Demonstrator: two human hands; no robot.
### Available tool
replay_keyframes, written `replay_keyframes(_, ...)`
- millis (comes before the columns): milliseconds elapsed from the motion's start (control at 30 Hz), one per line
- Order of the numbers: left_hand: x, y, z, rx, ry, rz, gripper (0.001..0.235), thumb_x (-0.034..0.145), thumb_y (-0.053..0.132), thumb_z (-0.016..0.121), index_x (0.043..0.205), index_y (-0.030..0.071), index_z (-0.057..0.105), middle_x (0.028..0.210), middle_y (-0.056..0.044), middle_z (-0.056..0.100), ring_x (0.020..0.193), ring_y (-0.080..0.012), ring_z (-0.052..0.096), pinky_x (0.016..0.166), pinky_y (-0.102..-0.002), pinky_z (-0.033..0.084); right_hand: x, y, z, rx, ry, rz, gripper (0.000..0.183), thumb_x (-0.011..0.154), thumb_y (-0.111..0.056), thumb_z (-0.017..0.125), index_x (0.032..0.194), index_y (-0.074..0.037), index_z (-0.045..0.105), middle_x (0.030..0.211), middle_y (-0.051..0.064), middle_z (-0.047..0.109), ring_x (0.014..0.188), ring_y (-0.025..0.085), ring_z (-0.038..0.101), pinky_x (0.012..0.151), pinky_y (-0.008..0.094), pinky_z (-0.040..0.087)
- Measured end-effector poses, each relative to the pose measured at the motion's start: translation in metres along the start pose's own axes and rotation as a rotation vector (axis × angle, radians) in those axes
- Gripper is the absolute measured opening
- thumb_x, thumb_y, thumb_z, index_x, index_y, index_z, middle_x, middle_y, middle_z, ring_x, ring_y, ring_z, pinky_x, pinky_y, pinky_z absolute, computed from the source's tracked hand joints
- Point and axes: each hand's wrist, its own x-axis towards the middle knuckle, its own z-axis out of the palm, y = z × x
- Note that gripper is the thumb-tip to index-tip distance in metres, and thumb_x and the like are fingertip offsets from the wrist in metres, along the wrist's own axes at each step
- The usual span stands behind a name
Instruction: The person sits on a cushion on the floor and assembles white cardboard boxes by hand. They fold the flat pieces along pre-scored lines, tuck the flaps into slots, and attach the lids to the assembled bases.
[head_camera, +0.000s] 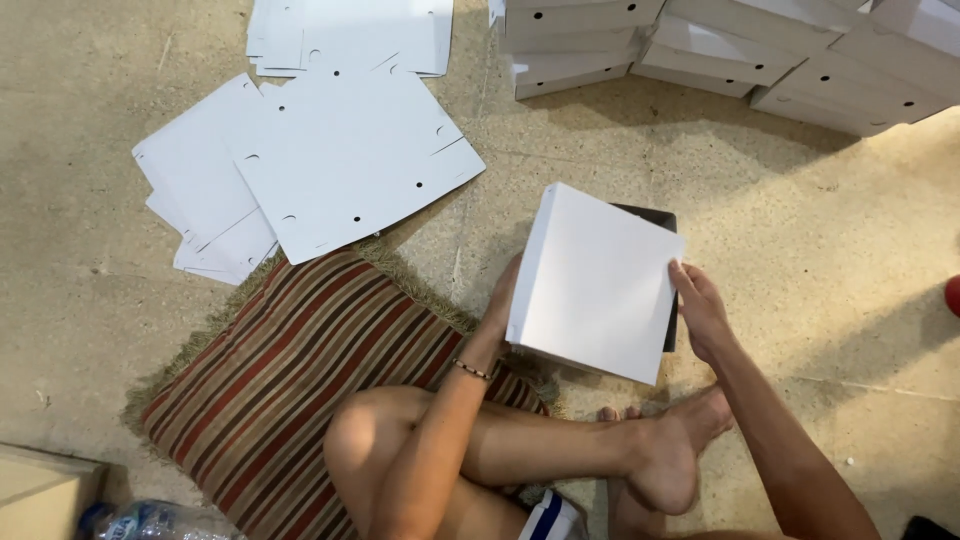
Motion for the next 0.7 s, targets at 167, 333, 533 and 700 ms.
replay_keyframes(167, -0.010, 0.034, 0.003, 0.115, 0.171, -0.028, 0.035, 0.088, 0.030, 0.054, 0.115, 0.008, 0.059, 0.113, -0.014, 0.060, 0.103, -0.0222, 0.057, 0.086, -0.036, 0.044, -0.003, 0.001, -0.013, -0.186, 0.091, -0.038, 0.046, 0.094, -0.047, 0.055, 0.097, -0.001, 0.061, 0.096, 0.011, 0.049, 0.092, 0.022, 0.050, 0.076, 0.033, 0.040)
replay_keyframes(333, -0.024, 0.071, 0.015, 0.055, 0.163, -0.212, 0.045, 0.087, 0.039, 0.052, 0.119, 0.008, 0.058, 0.100, -0.013, 0.063, 0.086, -0.0223, 0.060, 0.075, -0.035, 0.050, -0.011, -0.015, -0.027, 0.030, 0.093, 0.010, 0.035, 0.097, -0.036, 0.053, 0.101, -0.002, 0.057, 0.079, 0.005, 0.055, 0.060, 0.017, 0.059, 0.046, 0.031, 0.051)
replay_keyframes(533, -0.021, 0.025, 0.000, 0.667, 0.047, -0.073, 0.051, 0.077, 0.038, 0.069, 0.117, 0.008, 0.057, 0.097, -0.015, 0.065, 0.085, -0.0245, 0.065, 0.065, -0.035, 0.054, -0.001, -0.022, -0.030, -0.182, 0.243, -0.094, 0.036, 0.095, -0.036, 0.062, 0.101, -0.001, 0.062, 0.080, 0.015, 0.059, 0.062, 0.025, 0.059, 0.044, 0.035, 0.050)
replay_keyframes(700, -0.010, 0.040, -0.003, 0.689, 0.109, -0.034, 0.044, 0.084, 0.023, 0.062, 0.119, -0.003, 0.053, 0.101, -0.022, 0.062, 0.087, -0.0311, 0.064, 0.070, -0.039, 0.053, 0.015, -0.032, -0.007, -0.259, 0.238, -0.158, 0.039, 0.094, -0.035, 0.062, 0.103, 0.003, 0.062, 0.080, 0.018, 0.060, 0.062, 0.030, 0.061, 0.042, 0.041, 0.053)
